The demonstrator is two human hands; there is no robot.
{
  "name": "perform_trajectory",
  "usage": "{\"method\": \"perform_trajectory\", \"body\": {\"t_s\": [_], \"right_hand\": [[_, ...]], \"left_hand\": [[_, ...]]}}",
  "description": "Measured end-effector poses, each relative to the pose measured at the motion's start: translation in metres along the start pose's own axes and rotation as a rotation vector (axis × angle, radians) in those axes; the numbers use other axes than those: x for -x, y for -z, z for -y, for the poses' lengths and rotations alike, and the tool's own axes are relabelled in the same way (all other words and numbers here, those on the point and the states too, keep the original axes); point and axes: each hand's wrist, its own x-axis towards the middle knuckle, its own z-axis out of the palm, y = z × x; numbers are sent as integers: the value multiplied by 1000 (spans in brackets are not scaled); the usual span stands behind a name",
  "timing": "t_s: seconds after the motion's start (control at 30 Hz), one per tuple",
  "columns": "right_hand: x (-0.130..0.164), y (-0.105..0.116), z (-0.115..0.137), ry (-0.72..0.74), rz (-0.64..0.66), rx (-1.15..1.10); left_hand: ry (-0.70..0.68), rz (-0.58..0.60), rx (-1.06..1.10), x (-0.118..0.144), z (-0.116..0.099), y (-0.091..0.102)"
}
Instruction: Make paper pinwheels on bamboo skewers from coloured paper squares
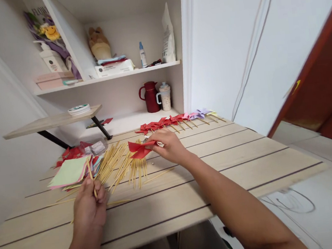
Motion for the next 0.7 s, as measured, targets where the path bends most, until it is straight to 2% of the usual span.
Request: {"method": "perform_trajectory", "body": {"t_s": [0.1, 0.2, 0.33, 0.4, 0.53, 0.7], "right_hand": [[0, -1, -2, -62, 1, -20], [1, -2, -5, -95, 2, -29], [3, -5, -8, -112, 14, -31], [4, -5, -9, -116, 24, -23], [3, -6, -6, -89, 27, -12], [1, -4, 0, -41, 9, -17]], "left_hand": [[8, 26, 31, 9, -2, -6], [60, 67, 156, 18, -6, -8], [258, 79, 273, 25, -7, -5], [294, 75, 234, 26, -8, -4], [235, 164, 7, 24, -20, -8], [257, 271, -162, 5, -40, -28]]}}
